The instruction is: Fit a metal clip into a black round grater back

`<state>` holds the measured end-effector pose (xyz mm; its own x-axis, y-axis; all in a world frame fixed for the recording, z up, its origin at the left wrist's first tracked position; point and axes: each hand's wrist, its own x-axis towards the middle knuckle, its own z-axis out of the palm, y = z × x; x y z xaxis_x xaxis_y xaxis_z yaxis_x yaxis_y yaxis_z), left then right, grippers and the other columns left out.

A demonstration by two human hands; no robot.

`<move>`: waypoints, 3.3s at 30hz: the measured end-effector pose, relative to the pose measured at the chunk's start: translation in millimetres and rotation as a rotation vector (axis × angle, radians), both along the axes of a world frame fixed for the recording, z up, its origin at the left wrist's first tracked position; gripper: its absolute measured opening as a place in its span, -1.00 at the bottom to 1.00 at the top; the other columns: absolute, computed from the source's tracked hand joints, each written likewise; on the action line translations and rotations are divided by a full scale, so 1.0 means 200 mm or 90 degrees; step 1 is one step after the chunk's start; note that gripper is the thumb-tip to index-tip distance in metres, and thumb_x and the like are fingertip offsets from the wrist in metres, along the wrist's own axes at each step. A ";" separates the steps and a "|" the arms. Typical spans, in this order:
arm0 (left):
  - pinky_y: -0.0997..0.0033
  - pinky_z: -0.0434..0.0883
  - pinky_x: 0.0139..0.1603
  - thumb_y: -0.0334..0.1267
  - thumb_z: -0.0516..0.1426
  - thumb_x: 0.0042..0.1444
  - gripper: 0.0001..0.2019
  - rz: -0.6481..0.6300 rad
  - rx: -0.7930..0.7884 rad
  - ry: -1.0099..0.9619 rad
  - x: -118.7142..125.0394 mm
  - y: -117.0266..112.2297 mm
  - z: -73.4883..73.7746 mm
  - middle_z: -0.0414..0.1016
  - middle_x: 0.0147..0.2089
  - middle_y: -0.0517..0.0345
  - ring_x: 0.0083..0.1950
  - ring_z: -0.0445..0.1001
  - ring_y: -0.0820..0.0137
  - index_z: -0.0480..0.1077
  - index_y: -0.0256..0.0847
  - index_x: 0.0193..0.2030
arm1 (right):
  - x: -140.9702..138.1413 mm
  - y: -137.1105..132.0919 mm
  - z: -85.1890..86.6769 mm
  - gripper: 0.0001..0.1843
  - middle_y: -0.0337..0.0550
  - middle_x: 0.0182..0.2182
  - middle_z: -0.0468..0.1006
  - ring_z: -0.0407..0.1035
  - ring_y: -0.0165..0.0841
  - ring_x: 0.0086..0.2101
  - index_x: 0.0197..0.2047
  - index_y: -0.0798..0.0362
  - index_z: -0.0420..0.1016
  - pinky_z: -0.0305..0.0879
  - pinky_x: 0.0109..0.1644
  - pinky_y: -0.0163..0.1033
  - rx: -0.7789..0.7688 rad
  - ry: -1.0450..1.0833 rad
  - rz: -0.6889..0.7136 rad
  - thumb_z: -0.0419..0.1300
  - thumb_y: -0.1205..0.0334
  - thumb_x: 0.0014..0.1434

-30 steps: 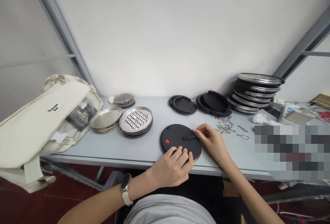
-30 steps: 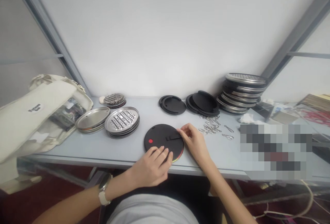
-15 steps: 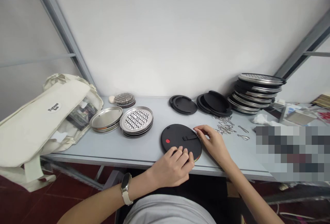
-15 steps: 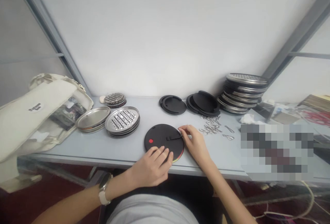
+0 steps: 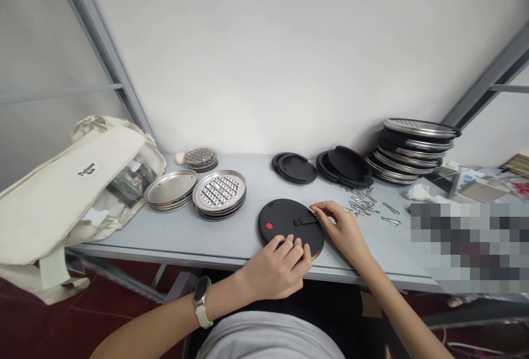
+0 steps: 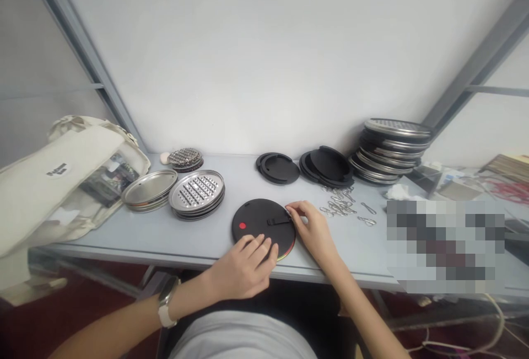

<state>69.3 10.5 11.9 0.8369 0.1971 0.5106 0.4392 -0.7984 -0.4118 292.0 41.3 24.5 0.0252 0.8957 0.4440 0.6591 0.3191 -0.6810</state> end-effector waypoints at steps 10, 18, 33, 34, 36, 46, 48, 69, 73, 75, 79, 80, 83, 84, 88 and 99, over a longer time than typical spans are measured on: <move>0.20 0.26 0.08 -0.19 0.01 0.27 -0.61 -0.001 -0.001 -0.002 0.00 0.00 0.00 0.41 0.06 -0.13 0.09 0.38 0.15 0.37 -0.40 0.12 | -0.01 0.00 0.01 -0.77 -0.16 -0.37 0.52 0.40 -0.29 -0.35 -0.30 -0.01 0.40 0.31 -0.19 -0.20 -0.010 -0.014 0.025 0.04 0.09 0.32; 0.19 0.27 0.08 -0.20 0.01 0.27 -0.61 -0.010 -0.008 -0.006 0.00 0.00 0.01 0.42 0.06 -0.13 0.08 0.38 0.15 0.36 -0.41 0.12 | -0.03 -0.03 0.04 -0.72 -0.24 -0.48 0.43 0.32 -0.36 -0.45 -0.39 -0.02 0.25 0.24 -0.31 -0.26 -0.028 -0.035 0.024 0.00 0.07 0.35; 0.21 0.28 0.05 -0.20 0.02 0.29 -0.64 -0.005 0.012 -0.011 0.00 0.01 -0.01 0.42 0.05 -0.11 0.05 0.40 0.19 0.37 -0.38 0.11 | -0.03 -0.02 0.00 -0.69 -0.28 -0.52 0.39 0.25 -0.38 -0.51 -0.39 -0.03 0.21 0.19 -0.37 -0.29 -0.043 -0.039 -0.014 0.00 0.01 0.35; 0.21 0.28 0.05 -0.19 0.02 0.28 -0.63 -0.005 0.008 -0.007 0.00 0.01 -0.01 0.42 0.05 -0.12 0.06 0.40 0.19 0.36 -0.38 0.12 | -0.03 -0.02 0.00 -0.68 -0.26 -0.51 0.41 0.26 -0.38 -0.50 -0.39 -0.02 0.24 0.21 -0.36 -0.28 -0.044 -0.026 -0.018 0.01 -0.01 0.34; 0.20 0.28 0.06 -0.18 0.02 0.28 -0.62 -0.004 0.004 -0.004 0.00 0.01 0.00 0.41 0.05 -0.12 0.06 0.39 0.18 0.36 -0.39 0.12 | -0.02 -0.02 0.00 -0.67 -0.23 -0.48 0.44 0.29 -0.36 -0.48 -0.38 -0.01 0.30 0.23 -0.34 -0.27 -0.042 0.001 -0.019 0.04 -0.04 0.32; 0.20 0.28 0.05 -0.20 0.03 0.28 -0.63 -0.007 0.001 -0.004 0.00 0.01 -0.01 0.41 0.05 -0.12 0.07 0.38 0.17 0.36 -0.40 0.12 | 0.01 0.01 -0.02 -0.79 -0.13 -0.24 0.39 0.38 -0.33 -0.32 -0.24 0.01 0.39 0.37 -0.16 -0.15 0.067 0.054 -0.031 0.17 0.04 0.26; 0.20 0.27 0.06 -0.20 0.03 0.28 -0.63 -0.008 0.001 -0.007 0.00 0.00 -0.01 0.41 0.05 -0.12 0.07 0.38 0.17 0.37 -0.39 0.12 | 0.01 0.01 -0.03 -0.82 -0.11 -0.16 0.32 0.39 -0.35 -0.29 -0.16 0.00 0.39 0.40 -0.10 -0.12 0.080 0.064 -0.009 0.15 0.07 0.27; 0.21 0.27 0.06 -0.19 0.02 0.29 -0.63 0.001 0.007 0.002 0.00 0.00 0.00 0.41 0.06 -0.13 0.07 0.38 0.18 0.36 -0.38 0.12 | 0.01 0.00 0.00 -0.79 -0.10 -0.28 0.52 0.42 -0.24 -0.24 -0.24 0.01 0.41 0.35 -0.04 -0.08 0.008 0.028 0.005 0.06 0.09 0.32; 0.21 0.27 0.06 -0.21 0.01 0.30 -0.63 0.001 0.005 0.001 0.00 0.00 -0.01 0.41 0.06 -0.12 0.07 0.38 0.18 0.37 -0.38 0.12 | -0.01 -0.02 0.02 -0.78 -0.14 -0.33 0.54 0.41 -0.28 -0.31 -0.26 0.01 0.41 0.32 -0.11 -0.16 -0.008 0.019 0.006 0.04 0.09 0.33; 0.22 0.27 0.06 -0.20 0.01 0.30 -0.63 0.005 0.008 0.008 0.00 0.00 -0.01 0.41 0.07 -0.12 0.08 0.38 0.18 0.36 -0.37 0.13 | -0.01 -0.02 0.03 -0.78 -0.16 -0.34 0.54 0.41 -0.30 -0.33 -0.26 0.01 0.42 0.31 -0.14 -0.18 -0.014 0.016 0.009 0.05 0.09 0.32; 0.22 0.28 0.05 -0.20 0.00 0.30 -0.64 0.006 0.011 0.005 0.00 0.00 -0.01 0.41 0.07 -0.12 0.07 0.39 0.19 0.36 -0.36 0.12 | -0.01 -0.01 0.02 -0.77 -0.17 -0.37 0.53 0.39 -0.31 -0.35 -0.29 0.01 0.44 0.31 -0.18 -0.20 -0.011 0.009 0.004 0.07 0.08 0.30; 0.22 0.28 0.05 -0.20 0.00 0.30 -0.64 0.005 0.010 0.004 0.00 0.00 -0.01 0.42 0.07 -0.12 0.07 0.39 0.19 0.36 -0.37 0.12 | -0.01 -0.01 0.02 -0.76 -0.17 -0.37 0.53 0.39 -0.31 -0.36 -0.30 0.01 0.44 0.31 -0.19 -0.20 -0.006 0.006 0.001 0.08 0.07 0.30; 0.22 0.28 0.05 -0.19 0.01 0.30 -0.63 0.007 0.010 0.013 0.00 0.00 -0.01 0.41 0.07 -0.12 0.07 0.39 0.19 0.36 -0.37 0.13 | -0.01 -0.01 0.01 -0.73 -0.16 -0.39 0.52 0.38 -0.31 -0.39 -0.33 0.02 0.44 0.31 -0.23 -0.21 0.000 0.000 0.001 0.08 0.04 0.29; 0.22 0.28 0.06 -0.19 0.02 0.29 -0.63 0.009 0.009 0.018 0.00 0.00 -0.01 0.41 0.08 -0.13 0.07 0.39 0.19 0.35 -0.37 0.14 | -0.01 -0.01 0.01 -0.72 -0.16 -0.39 0.53 0.38 -0.31 -0.39 -0.33 0.02 0.44 0.31 -0.23 -0.21 -0.003 0.002 0.003 0.08 0.02 0.29; 0.20 0.27 0.07 -0.19 0.02 0.29 -0.62 0.003 0.006 0.013 0.00 0.00 -0.01 0.41 0.07 -0.13 0.06 0.39 0.19 0.35 -0.38 0.14 | -0.01 -0.01 0.02 -0.71 -0.17 -0.41 0.53 0.37 -0.32 -0.41 -0.33 0.01 0.41 0.31 -0.26 -0.22 -0.021 0.008 0.009 0.06 0.00 0.30; 0.20 0.26 0.07 -0.19 0.03 0.28 -0.61 0.000 -0.001 0.009 0.00 0.01 -0.01 0.41 0.07 -0.15 0.06 0.39 0.18 0.33 -0.40 0.15 | -0.02 -0.02 0.02 -0.72 -0.28 -0.54 0.41 0.30 -0.36 -0.50 -0.29 -0.01 0.36 0.25 -0.36 -0.26 -0.045 -0.015 -0.004 0.03 -0.02 0.32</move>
<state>69.7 11.7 9.1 0.8445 0.1979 0.4976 0.4327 -0.7996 -0.4164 287.6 37.2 29.2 0.0208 0.9245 0.3805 0.6768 0.2671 -0.6860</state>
